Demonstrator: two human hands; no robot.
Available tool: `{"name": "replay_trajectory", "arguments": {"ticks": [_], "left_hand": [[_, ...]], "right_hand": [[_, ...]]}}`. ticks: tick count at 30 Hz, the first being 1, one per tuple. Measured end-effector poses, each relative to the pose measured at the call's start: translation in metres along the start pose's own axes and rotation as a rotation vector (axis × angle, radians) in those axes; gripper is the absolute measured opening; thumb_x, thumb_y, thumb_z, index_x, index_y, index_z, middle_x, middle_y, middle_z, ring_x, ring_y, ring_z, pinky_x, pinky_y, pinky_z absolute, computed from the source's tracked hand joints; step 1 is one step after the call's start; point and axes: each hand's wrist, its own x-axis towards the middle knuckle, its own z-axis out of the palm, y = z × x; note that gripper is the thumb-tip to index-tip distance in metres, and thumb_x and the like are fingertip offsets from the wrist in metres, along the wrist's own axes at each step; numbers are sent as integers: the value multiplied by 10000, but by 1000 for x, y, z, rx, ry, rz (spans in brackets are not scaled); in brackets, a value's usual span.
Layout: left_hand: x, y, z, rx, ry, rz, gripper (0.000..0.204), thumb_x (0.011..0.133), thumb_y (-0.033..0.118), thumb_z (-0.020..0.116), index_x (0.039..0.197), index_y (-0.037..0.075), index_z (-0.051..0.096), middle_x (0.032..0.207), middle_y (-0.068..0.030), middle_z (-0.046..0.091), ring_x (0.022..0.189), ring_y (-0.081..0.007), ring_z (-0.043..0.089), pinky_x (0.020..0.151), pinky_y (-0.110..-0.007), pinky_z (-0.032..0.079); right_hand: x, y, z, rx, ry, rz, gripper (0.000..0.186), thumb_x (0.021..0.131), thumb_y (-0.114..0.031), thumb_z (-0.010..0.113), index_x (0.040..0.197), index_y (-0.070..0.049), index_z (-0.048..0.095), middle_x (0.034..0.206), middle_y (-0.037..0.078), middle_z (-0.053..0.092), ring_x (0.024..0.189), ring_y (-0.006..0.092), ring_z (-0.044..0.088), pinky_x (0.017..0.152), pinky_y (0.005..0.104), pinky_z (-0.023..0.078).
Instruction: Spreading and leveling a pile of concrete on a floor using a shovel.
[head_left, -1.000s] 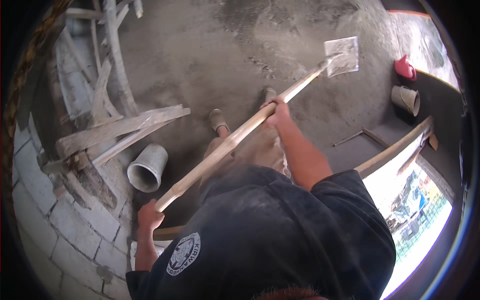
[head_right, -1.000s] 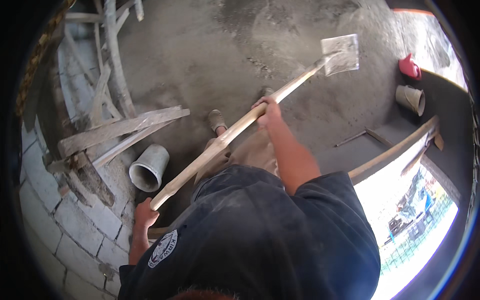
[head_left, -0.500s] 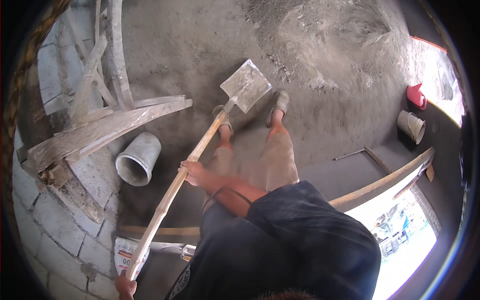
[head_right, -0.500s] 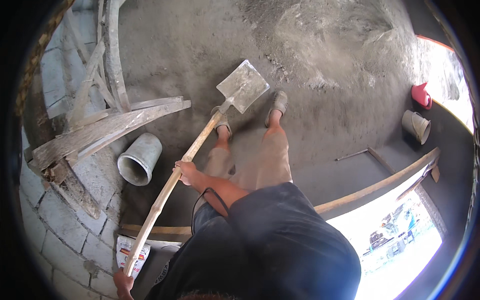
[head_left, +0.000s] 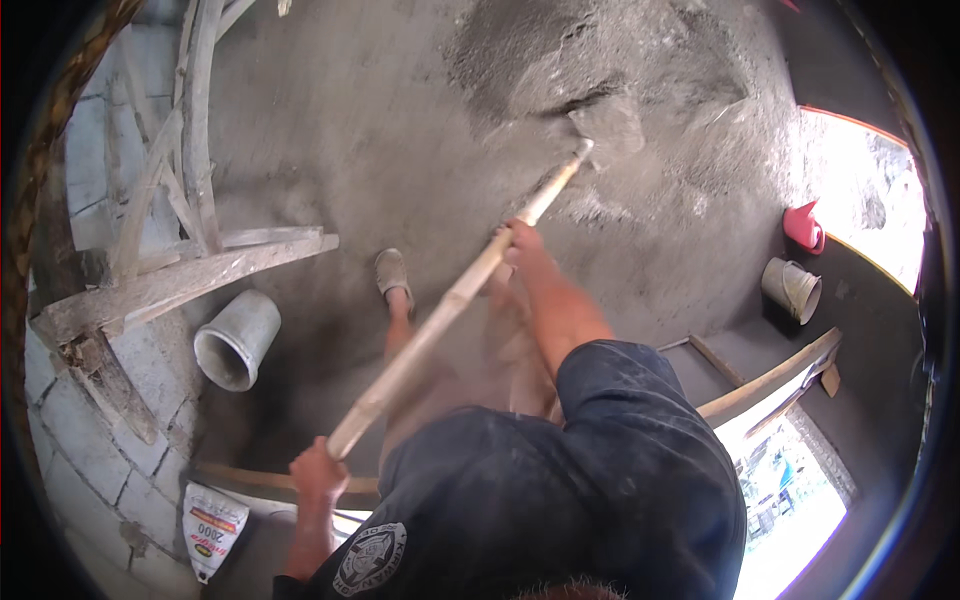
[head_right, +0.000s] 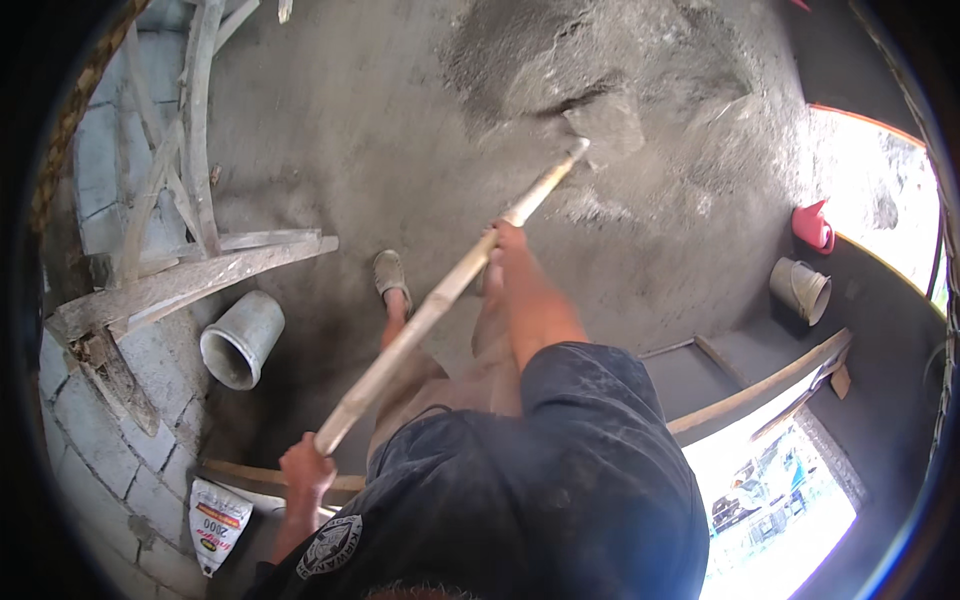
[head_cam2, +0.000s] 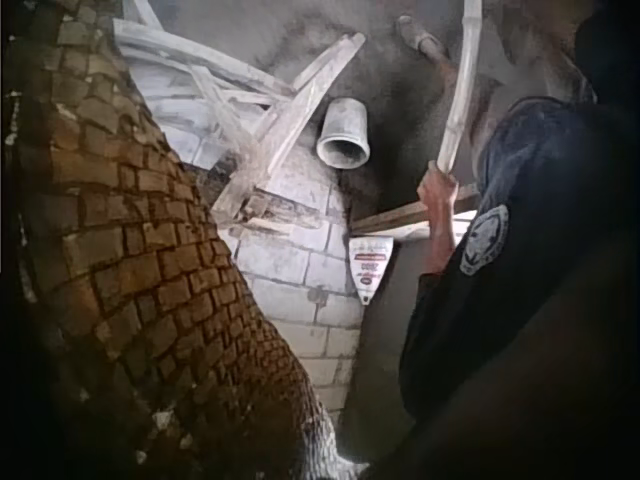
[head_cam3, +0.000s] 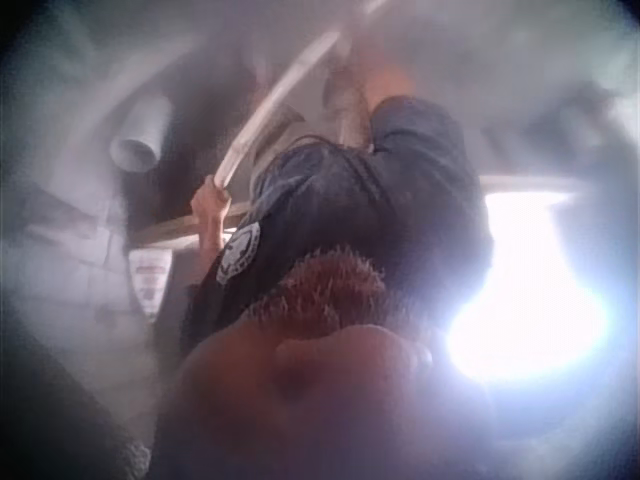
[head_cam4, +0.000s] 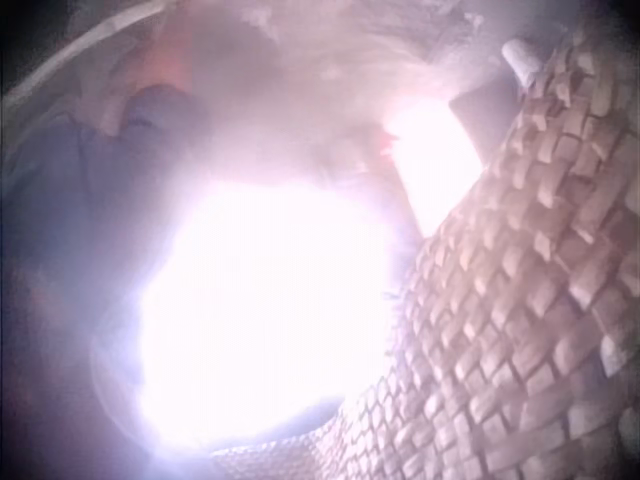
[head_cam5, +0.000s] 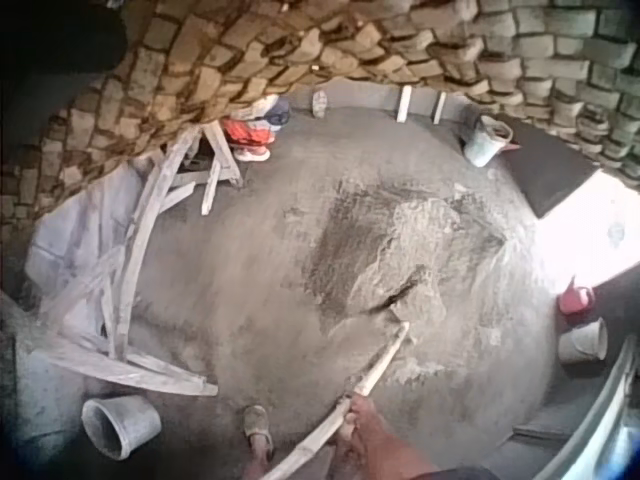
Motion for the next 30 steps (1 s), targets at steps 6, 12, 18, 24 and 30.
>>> {"name": "replay_trajectory", "arguments": {"ticks": [6, 12, 18, 24, 30], "left_hand": [[23, 99, 13, -177, -64, 188, 418, 711, 210, 692, 1099, 73, 619, 974, -212, 693, 947, -388, 661, 870, -474, 504], [102, 149, 21, -389, -574, 666, 477, 672, 201, 751, 1075, -8, 606, 787, -179, 675, 701, -278, 677, 681, -396, 532], [74, 227, -45, -1178, -1814, 542, 439, 707, 72, 704, 1087, -49, 520, 620, -70, 527, 446, -152, 519, 439, -286, 421], [105, 181, -29, -1068, -1601, 620, 429, 725, 21, 680, 1113, -52, 512, 654, -66, 541, 472, -145, 526, 445, -289, 424], [87, 27, -31, -613, -534, 507, 306, 697, 99, 737, 960, 9, 611, 734, -90, 619, 580, -174, 600, 532, -313, 473]], "right_hand": [[-30, -140, -74, -51, 215, -168, 205, 850, -65, 607, 1013, 54, 564, 828, 157, 627, 692, 251, 645, 621, 377, 540], [-63, -258, -159, -602, 486, -400, 529, 754, -244, 719, 1110, 84, 506, 1002, 196, 653, 847, 288, 683, 726, 396, 570], [-107, -331, -164, -942, 825, -574, 806, 729, -321, 721, 1287, 106, 327, 1177, 279, 594, 1106, 346, 623, 858, 394, 560], [-131, -300, -145, -828, 856, -567, 735, 731, -295, 711, 1245, 104, 370, 1156, 267, 605, 1026, 352, 655, 834, 390, 563], [-131, -137, -94, 96, 328, -436, 198, 810, -72, 611, 953, 53, 554, 798, 183, 578, 683, 313, 616, 605, 434, 553]]}}
